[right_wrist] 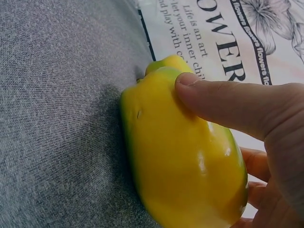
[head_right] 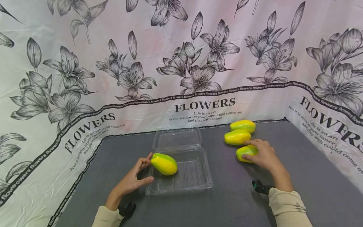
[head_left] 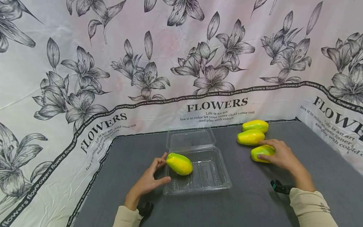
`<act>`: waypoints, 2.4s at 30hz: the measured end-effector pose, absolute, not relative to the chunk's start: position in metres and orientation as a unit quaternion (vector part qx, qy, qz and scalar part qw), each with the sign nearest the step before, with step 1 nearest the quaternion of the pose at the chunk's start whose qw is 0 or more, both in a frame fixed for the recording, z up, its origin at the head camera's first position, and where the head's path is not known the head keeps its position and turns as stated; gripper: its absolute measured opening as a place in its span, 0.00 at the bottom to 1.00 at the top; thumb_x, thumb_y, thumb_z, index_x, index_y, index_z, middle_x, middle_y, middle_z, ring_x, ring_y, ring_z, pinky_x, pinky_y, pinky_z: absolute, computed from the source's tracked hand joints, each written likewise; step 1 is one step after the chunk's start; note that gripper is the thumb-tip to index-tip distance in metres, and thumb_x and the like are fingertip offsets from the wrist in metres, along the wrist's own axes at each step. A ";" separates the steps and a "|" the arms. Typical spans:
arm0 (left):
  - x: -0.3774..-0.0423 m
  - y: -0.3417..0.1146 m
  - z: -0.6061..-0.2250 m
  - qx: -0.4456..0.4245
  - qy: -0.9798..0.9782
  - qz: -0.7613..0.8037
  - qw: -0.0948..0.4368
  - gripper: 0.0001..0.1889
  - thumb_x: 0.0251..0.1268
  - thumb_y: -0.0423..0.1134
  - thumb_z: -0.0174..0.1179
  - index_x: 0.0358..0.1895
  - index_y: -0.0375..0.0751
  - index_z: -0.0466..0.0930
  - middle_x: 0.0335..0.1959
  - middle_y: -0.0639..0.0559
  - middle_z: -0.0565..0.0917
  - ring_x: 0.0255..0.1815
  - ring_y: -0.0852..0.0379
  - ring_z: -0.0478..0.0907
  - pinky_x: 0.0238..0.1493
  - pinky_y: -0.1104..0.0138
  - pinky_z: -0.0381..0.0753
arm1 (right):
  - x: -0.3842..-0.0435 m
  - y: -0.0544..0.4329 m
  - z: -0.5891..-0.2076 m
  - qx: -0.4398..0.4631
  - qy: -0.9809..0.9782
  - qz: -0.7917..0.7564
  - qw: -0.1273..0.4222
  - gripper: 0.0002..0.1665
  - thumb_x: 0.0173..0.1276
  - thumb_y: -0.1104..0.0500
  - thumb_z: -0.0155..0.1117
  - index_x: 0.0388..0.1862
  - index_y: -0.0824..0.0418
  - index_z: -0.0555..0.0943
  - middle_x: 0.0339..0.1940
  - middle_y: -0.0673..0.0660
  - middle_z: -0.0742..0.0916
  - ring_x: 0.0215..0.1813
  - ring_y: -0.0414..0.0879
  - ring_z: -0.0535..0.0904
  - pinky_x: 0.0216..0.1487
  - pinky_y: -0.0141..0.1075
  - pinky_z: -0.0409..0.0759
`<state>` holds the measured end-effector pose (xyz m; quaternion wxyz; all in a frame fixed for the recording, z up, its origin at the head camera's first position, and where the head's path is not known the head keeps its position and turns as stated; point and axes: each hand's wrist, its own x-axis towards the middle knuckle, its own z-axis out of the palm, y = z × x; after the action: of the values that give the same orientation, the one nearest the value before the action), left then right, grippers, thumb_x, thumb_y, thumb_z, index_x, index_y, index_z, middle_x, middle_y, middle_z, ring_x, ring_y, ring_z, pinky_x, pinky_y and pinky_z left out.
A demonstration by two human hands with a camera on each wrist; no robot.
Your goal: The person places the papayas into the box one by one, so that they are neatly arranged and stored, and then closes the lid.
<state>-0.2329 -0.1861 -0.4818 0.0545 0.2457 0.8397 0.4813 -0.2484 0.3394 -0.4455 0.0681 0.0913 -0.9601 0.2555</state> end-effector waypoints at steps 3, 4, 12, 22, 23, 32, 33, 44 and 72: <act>-0.233 -0.186 -0.481 0.246 0.840 0.481 0.055 0.28 0.66 0.41 0.69 0.62 0.45 0.63 0.85 0.52 0.51 0.80 0.41 0.62 0.74 0.30 0.53 | -0.248 0.340 -0.445 0.092 -0.960 0.255 0.065 0.36 0.63 0.48 0.76 0.64 0.66 0.78 0.64 0.78 0.78 0.63 0.77 0.67 0.54 0.74 0.63; -0.233 -0.186 -0.481 0.246 0.839 0.482 0.055 0.28 0.66 0.41 0.69 0.62 0.44 0.63 0.85 0.52 0.51 0.80 0.40 0.62 0.74 0.30 0.52 | -0.248 0.340 -0.445 0.092 -0.960 0.255 0.063 0.36 0.63 0.48 0.76 0.64 0.66 0.78 0.65 0.77 0.78 0.63 0.77 0.67 0.53 0.74 0.63; -0.233 -0.185 -0.481 0.242 0.841 0.481 0.057 0.29 0.66 0.41 0.69 0.63 0.43 0.63 0.85 0.51 0.51 0.80 0.40 0.61 0.75 0.31 0.52 | -0.247 0.340 -0.447 0.095 -0.959 0.261 0.053 0.37 0.62 0.47 0.77 0.65 0.65 0.78 0.66 0.77 0.75 0.61 0.75 0.67 0.48 0.66 0.61; -0.233 -0.186 -0.481 0.243 0.838 0.485 0.065 0.28 0.67 0.41 0.69 0.63 0.44 0.63 0.85 0.52 0.51 0.80 0.41 0.62 0.74 0.30 0.54 | -0.245 0.339 -0.446 0.087 -0.962 0.254 0.045 0.39 0.62 0.49 0.77 0.67 0.66 0.76 0.67 0.78 0.73 0.62 0.76 0.65 0.48 0.64 0.61; -0.233 -0.186 -0.481 0.244 0.838 0.485 0.065 0.28 0.67 0.41 0.69 0.63 0.44 0.63 0.85 0.51 0.50 0.80 0.41 0.62 0.74 0.30 0.54 | -0.246 0.339 -0.446 0.087 -0.962 0.254 0.046 0.39 0.62 0.49 0.77 0.67 0.66 0.76 0.68 0.78 0.73 0.62 0.75 0.65 0.48 0.64 0.61; -0.233 -0.186 -0.481 0.245 0.838 0.484 0.064 0.28 0.67 0.41 0.68 0.63 0.44 0.63 0.85 0.51 0.50 0.80 0.41 0.63 0.74 0.31 0.54 | -0.247 0.341 -0.448 0.092 -0.962 0.251 0.048 0.38 0.62 0.51 0.77 0.67 0.65 0.76 0.67 0.77 0.73 0.62 0.75 0.65 0.47 0.64 0.61; -0.233 -0.186 -0.481 0.245 0.837 0.484 0.065 0.28 0.67 0.41 0.68 0.63 0.44 0.63 0.85 0.51 0.50 0.80 0.41 0.63 0.74 0.31 0.54 | -0.247 0.341 -0.448 0.092 -0.963 0.250 0.048 0.38 0.62 0.51 0.77 0.67 0.65 0.76 0.67 0.77 0.73 0.62 0.76 0.65 0.47 0.64 0.61; -0.232 -0.185 -0.480 0.246 0.835 0.488 0.068 0.27 0.68 0.40 0.68 0.63 0.43 0.63 0.85 0.52 0.50 0.80 0.40 0.62 0.74 0.30 0.54 | -0.247 0.342 -0.446 0.090 -0.963 0.252 0.041 0.38 0.63 0.50 0.76 0.68 0.65 0.76 0.67 0.77 0.73 0.62 0.76 0.65 0.48 0.65 0.61; -0.232 -0.185 -0.481 0.245 0.836 0.486 0.066 0.27 0.67 0.40 0.68 0.62 0.47 0.63 0.85 0.53 0.50 0.79 0.41 0.63 0.74 0.31 0.54 | -0.245 0.328 -0.439 0.126 -0.949 0.279 0.076 0.36 0.61 0.52 0.78 0.65 0.65 0.79 0.64 0.77 0.77 0.63 0.75 0.69 0.58 0.68 0.67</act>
<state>-0.2321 -0.1848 -0.4814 0.0658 0.2449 0.8363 0.4861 -0.2448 0.3284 -0.4387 0.0762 0.1263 -0.9489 0.2788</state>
